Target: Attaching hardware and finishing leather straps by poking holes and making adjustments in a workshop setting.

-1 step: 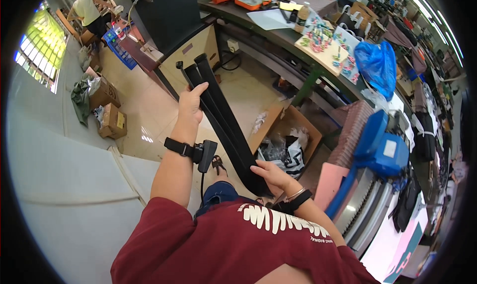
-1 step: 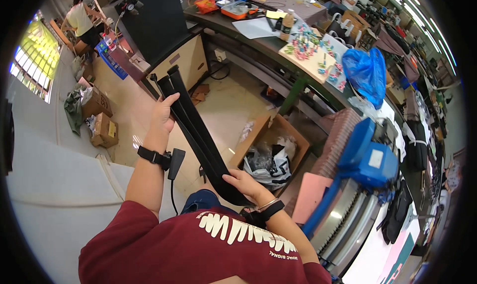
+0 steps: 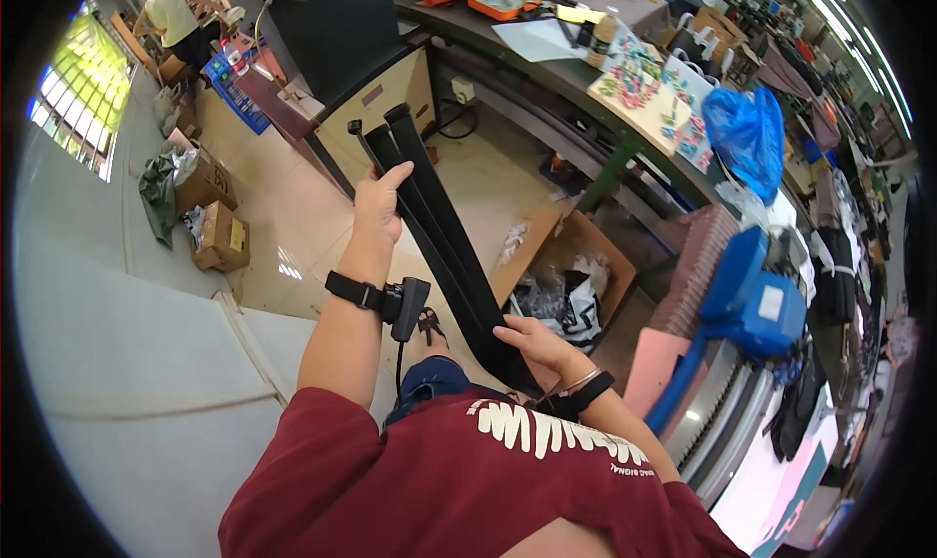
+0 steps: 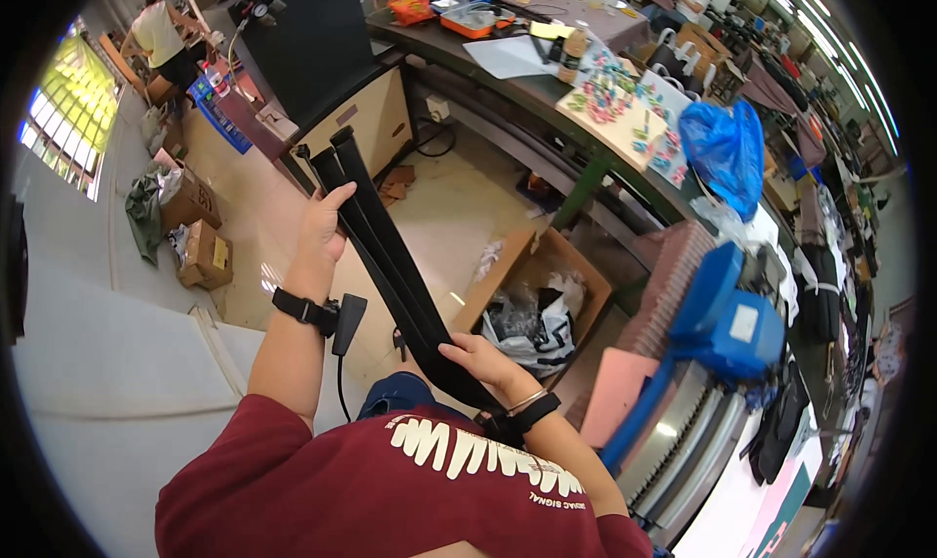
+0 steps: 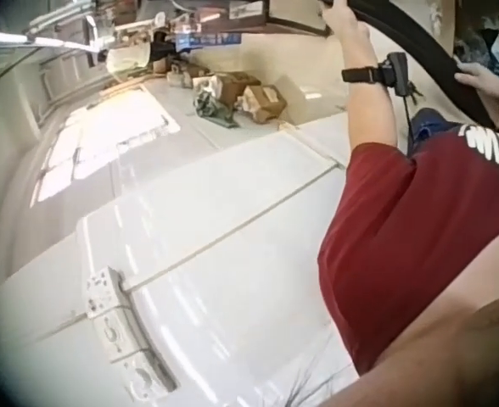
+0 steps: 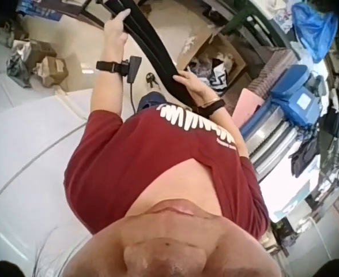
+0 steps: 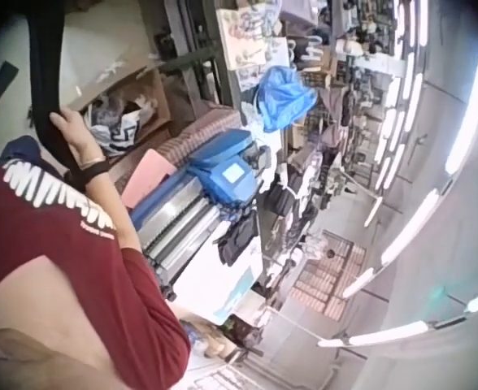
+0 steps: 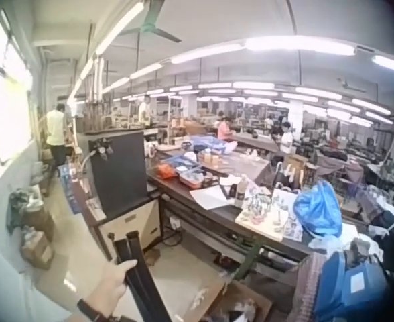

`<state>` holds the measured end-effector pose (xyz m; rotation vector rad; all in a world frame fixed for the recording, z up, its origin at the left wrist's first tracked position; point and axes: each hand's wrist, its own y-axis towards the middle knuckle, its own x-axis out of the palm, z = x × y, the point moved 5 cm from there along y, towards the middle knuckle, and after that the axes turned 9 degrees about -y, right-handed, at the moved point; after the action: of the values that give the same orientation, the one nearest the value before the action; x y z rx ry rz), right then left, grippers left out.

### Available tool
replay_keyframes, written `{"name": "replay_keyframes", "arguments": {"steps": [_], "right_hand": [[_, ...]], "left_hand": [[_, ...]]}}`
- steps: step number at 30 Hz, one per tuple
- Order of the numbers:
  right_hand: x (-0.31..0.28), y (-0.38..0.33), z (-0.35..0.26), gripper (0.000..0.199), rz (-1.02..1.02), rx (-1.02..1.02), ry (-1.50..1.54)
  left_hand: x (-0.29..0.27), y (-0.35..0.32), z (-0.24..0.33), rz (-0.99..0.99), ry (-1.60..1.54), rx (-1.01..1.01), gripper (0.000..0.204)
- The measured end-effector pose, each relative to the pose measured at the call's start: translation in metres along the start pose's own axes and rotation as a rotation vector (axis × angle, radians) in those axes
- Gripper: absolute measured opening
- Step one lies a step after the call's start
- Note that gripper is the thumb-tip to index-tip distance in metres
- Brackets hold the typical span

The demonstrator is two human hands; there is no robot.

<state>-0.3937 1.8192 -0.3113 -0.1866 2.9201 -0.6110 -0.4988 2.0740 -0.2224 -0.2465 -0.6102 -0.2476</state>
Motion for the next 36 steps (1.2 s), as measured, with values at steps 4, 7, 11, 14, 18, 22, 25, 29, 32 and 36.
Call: {"name": "replay_keyframes", "arguments": {"steps": [4,7,11,14,18,22,25,29,32,36], "right_hand": [[0.003,0.096,-0.028,0.033,-0.187,0.158,0.246],[0.018,0.169,-0.071,0.04,-0.357,0.323,0.181],[0.06,0.29,-0.115,0.047,-0.621,0.096,-0.245],[0.077,0.348,-0.195,0.041,-0.66,-0.003,-0.116],[0.107,0.425,-0.273,0.036,-0.762,-0.111,-0.131],[0.142,0.489,-0.343,0.033,-0.842,-0.225,0.005],[0.16,0.557,-0.393,0.028,-0.605,-0.572,-0.146],[0.197,0.626,-0.448,0.029,-0.607,-0.466,-0.12],[0.236,0.662,-0.474,0.031,-0.648,-0.576,-0.231],[0.281,0.716,-0.511,0.048,-0.444,-0.931,-0.378]], "left_hand": [[-0.042,0.071,0.03,0.091,0.06,0.12,0.032],[-0.081,0.113,0.069,0.114,0.023,0.084,0.029],[-0.129,0.127,0.137,0.18,0.005,0.028,0.023],[-0.17,0.138,0.161,0.358,0.019,0.049,0.017],[-0.213,0.164,0.207,0.426,-0.171,0.156,0.017],[-0.249,0.192,0.278,0.446,-0.214,0.387,0.011],[-0.282,0.215,0.333,0.534,-0.147,0.49,0.011],[-0.299,0.262,0.397,0.54,-0.006,0.674,0.01],[-0.327,0.291,0.438,0.558,0.181,0.721,0.008],[-0.368,0.346,0.487,0.753,0.128,0.806,0.023]]}}
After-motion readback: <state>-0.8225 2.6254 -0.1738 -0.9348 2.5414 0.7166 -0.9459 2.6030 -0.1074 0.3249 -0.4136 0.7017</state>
